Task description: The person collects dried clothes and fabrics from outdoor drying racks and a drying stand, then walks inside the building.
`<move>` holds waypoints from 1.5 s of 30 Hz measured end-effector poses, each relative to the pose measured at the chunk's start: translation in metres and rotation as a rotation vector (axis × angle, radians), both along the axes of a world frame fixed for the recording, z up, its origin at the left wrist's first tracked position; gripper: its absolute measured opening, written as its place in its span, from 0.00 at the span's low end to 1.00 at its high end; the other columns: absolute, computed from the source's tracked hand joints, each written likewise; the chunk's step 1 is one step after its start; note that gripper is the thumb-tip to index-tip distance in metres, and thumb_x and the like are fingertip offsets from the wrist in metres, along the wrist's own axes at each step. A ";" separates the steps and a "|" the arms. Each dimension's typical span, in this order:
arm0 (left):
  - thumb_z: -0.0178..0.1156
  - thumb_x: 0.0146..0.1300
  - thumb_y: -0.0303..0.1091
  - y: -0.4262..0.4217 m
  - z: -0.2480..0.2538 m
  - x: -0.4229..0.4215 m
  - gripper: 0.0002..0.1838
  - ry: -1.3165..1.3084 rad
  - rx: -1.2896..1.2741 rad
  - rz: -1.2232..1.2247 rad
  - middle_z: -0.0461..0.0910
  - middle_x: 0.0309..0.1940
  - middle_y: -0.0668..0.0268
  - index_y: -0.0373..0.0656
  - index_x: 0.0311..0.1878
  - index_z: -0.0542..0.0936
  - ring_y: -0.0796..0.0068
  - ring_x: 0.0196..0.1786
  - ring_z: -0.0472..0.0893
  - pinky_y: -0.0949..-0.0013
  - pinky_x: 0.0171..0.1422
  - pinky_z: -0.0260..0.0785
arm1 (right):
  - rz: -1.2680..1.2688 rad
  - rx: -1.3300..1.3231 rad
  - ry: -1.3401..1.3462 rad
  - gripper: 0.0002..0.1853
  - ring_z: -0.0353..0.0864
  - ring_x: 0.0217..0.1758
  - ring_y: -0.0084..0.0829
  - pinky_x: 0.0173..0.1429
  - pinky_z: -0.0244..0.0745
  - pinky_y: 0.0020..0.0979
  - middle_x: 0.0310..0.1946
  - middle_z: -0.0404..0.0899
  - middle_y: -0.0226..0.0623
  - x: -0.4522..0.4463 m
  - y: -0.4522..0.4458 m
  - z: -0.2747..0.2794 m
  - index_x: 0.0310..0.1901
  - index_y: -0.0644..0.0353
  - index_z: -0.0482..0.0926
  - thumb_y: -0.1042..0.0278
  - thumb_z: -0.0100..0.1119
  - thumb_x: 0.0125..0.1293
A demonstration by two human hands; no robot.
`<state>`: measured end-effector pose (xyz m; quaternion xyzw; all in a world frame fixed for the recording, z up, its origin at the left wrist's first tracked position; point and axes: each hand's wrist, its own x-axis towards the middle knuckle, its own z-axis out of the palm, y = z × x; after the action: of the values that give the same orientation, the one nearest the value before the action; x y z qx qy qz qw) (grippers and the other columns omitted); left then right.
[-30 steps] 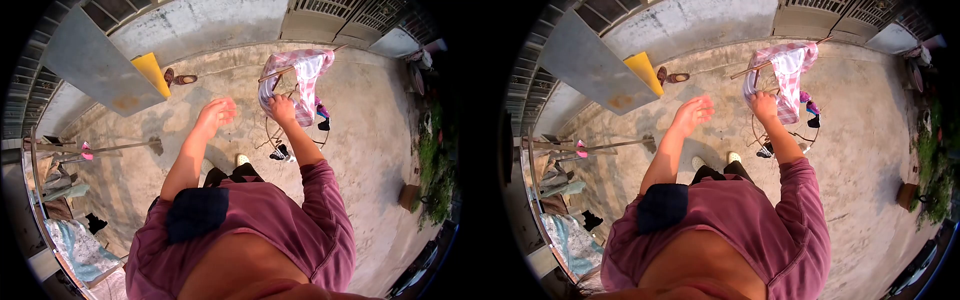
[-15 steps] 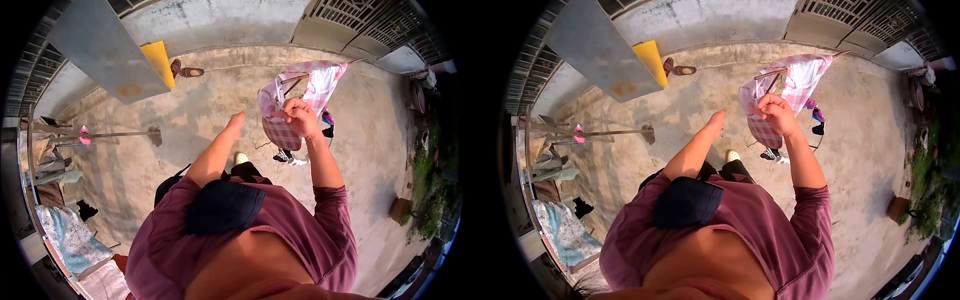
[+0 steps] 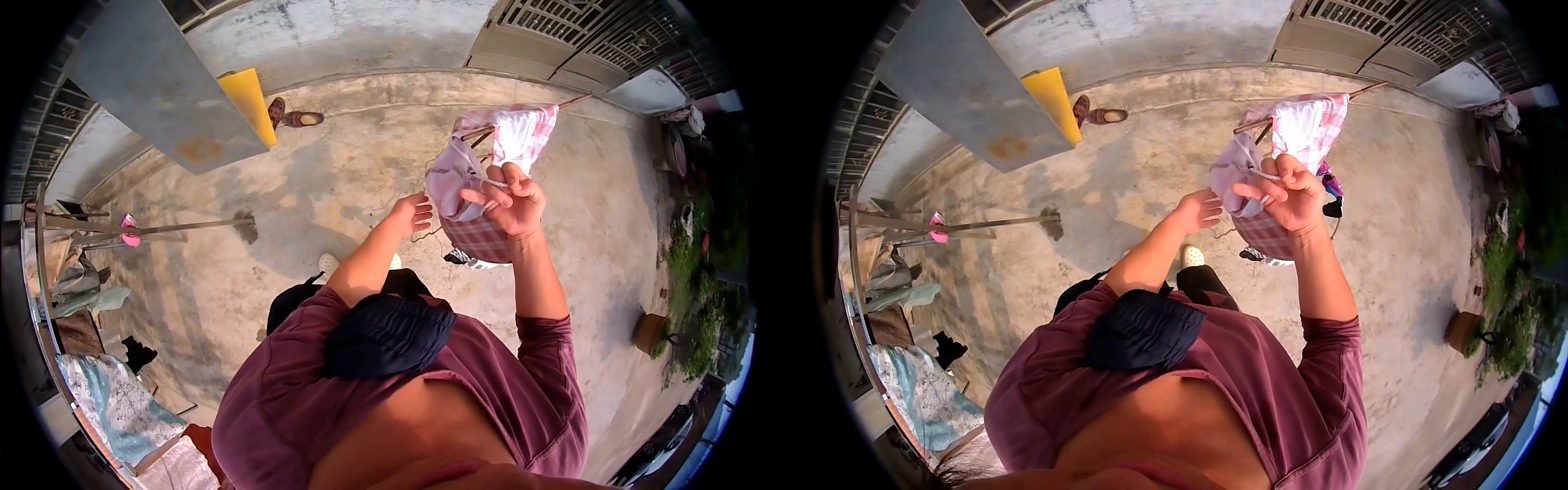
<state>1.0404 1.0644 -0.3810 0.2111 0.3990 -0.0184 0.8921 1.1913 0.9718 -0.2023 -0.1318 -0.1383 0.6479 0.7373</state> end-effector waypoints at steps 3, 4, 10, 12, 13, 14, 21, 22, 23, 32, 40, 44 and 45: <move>0.45 0.58 0.53 -0.012 -0.004 -0.009 0.25 0.444 -0.004 -0.030 0.70 0.48 0.64 0.48 0.54 0.67 0.65 0.55 0.66 0.56 0.59 0.55 | 0.002 0.098 0.053 0.02 0.62 0.20 0.20 0.58 0.57 0.58 0.21 0.59 0.29 0.008 0.000 0.014 0.22 0.59 0.68 0.74 0.46 0.48; 0.43 0.58 0.54 -0.015 -0.003 -0.014 0.25 0.303 -0.069 -0.032 0.69 0.50 0.65 0.50 0.55 0.66 0.65 0.57 0.63 0.55 0.59 0.54 | -0.002 0.122 0.066 0.03 0.62 0.20 0.21 0.58 0.57 0.58 0.22 0.59 0.29 0.011 -0.001 0.019 0.21 0.58 0.67 0.74 0.46 0.49; 0.46 0.59 0.48 -0.010 -0.005 -0.024 0.27 -0.412 -0.293 0.260 0.68 0.55 0.62 0.42 0.58 0.63 0.64 0.57 0.67 0.60 0.61 0.55 | -0.092 0.095 0.056 0.03 0.62 0.20 0.21 0.57 0.62 0.52 0.22 0.60 0.29 0.026 -0.015 0.010 0.20 0.59 0.66 0.74 0.46 0.49; 0.48 0.59 0.47 0.005 -0.002 -0.037 0.27 -0.360 -0.218 0.255 0.68 0.54 0.62 0.42 0.58 0.63 0.64 0.57 0.67 0.60 0.61 0.56 | -0.211 -0.037 -0.078 0.02 0.60 0.20 0.21 0.52 0.68 0.46 0.21 0.60 0.28 0.027 -0.019 0.003 0.22 0.60 0.67 0.75 0.47 0.49; 0.50 0.59 0.45 0.014 0.000 -0.044 0.27 -0.309 -0.141 0.250 0.68 0.54 0.62 0.41 0.58 0.63 0.65 0.57 0.67 0.60 0.61 0.56 | -0.211 -0.029 -0.073 0.02 0.60 0.20 0.21 0.52 0.68 0.46 0.21 0.60 0.28 0.028 -0.020 -0.003 0.22 0.60 0.67 0.75 0.47 0.49; 0.53 0.57 0.41 0.022 0.005 -0.051 0.24 -0.267 -0.168 0.254 0.69 0.53 0.64 0.44 0.56 0.65 0.67 0.53 0.70 0.60 0.58 0.59 | -0.245 -0.120 -0.156 0.02 0.60 0.20 0.21 0.50 0.69 0.44 0.22 0.62 0.28 0.030 -0.023 -0.011 0.22 0.59 0.67 0.74 0.48 0.49; 0.50 0.60 0.39 0.049 0.063 -0.078 0.22 -0.358 0.142 0.433 0.70 0.51 0.62 0.40 0.55 0.64 0.66 0.52 0.71 0.60 0.54 0.64 | -0.474 -0.426 -0.554 0.09 0.70 0.37 0.24 0.48 0.69 0.35 0.32 0.72 0.30 0.032 -0.031 -0.027 0.40 0.60 0.72 0.74 0.49 0.57; 0.50 0.60 0.39 0.056 0.071 -0.081 0.22 -0.361 0.146 0.423 0.70 0.51 0.62 0.40 0.55 0.64 0.66 0.52 0.71 0.60 0.54 0.64 | -0.636 -0.561 -0.611 0.11 0.71 0.43 0.25 0.50 0.68 0.33 0.38 0.72 0.30 0.033 -0.029 -0.024 0.45 0.60 0.70 0.73 0.49 0.59; 0.49 0.60 0.40 0.063 0.078 -0.084 0.22 -0.442 0.107 0.495 0.70 0.51 0.60 0.39 0.56 0.64 0.66 0.52 0.71 0.60 0.54 0.65 | -0.661 -0.575 -0.661 0.15 0.67 0.50 0.24 0.51 0.66 0.31 0.45 0.70 0.29 0.047 -0.035 -0.037 0.49 0.58 0.68 0.71 0.48 0.60; 0.44 0.61 0.46 0.072 0.223 -0.087 0.25 -0.695 0.114 0.676 0.70 0.51 0.57 0.37 0.56 0.64 0.63 0.51 0.71 0.60 0.56 0.63 | 0.052 -0.781 -0.978 0.15 0.74 0.42 0.25 0.45 0.70 0.27 0.42 0.75 0.35 -0.062 -0.045 -0.107 0.46 0.63 0.72 0.67 0.52 0.57; 0.42 0.62 0.47 0.032 0.303 -0.124 0.26 -0.765 0.295 0.716 0.69 0.51 0.57 0.37 0.56 0.63 0.63 0.52 0.71 0.59 0.57 0.62 | -0.075 -0.444 -0.269 0.20 0.73 0.46 0.28 0.49 0.68 0.31 0.46 0.73 0.37 -0.105 0.029 -0.064 0.51 0.62 0.69 0.65 0.51 0.58; 0.41 0.62 0.48 0.022 0.326 -0.124 0.26 -0.754 0.393 0.747 0.69 0.51 0.57 0.37 0.56 0.63 0.63 0.52 0.71 0.59 0.57 0.62 | -0.307 -0.366 -0.356 0.20 0.72 0.47 0.29 0.49 0.68 0.32 0.47 0.73 0.37 -0.033 0.046 -0.017 0.52 0.62 0.69 0.64 0.51 0.58; 0.41 0.62 0.48 0.023 0.330 -0.121 0.26 -0.752 0.406 0.758 0.69 0.51 0.57 0.37 0.56 0.63 0.63 0.52 0.70 0.59 0.57 0.61 | -0.373 -0.338 -0.388 0.20 0.72 0.47 0.29 0.49 0.68 0.32 0.47 0.73 0.37 -0.009 0.049 -0.001 0.52 0.61 0.69 0.64 0.51 0.58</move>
<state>0.9192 1.0871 -0.0508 0.2123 0.0974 0.4563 0.8586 1.1820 1.0203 -0.2037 -0.3967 -0.1401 0.4780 0.7710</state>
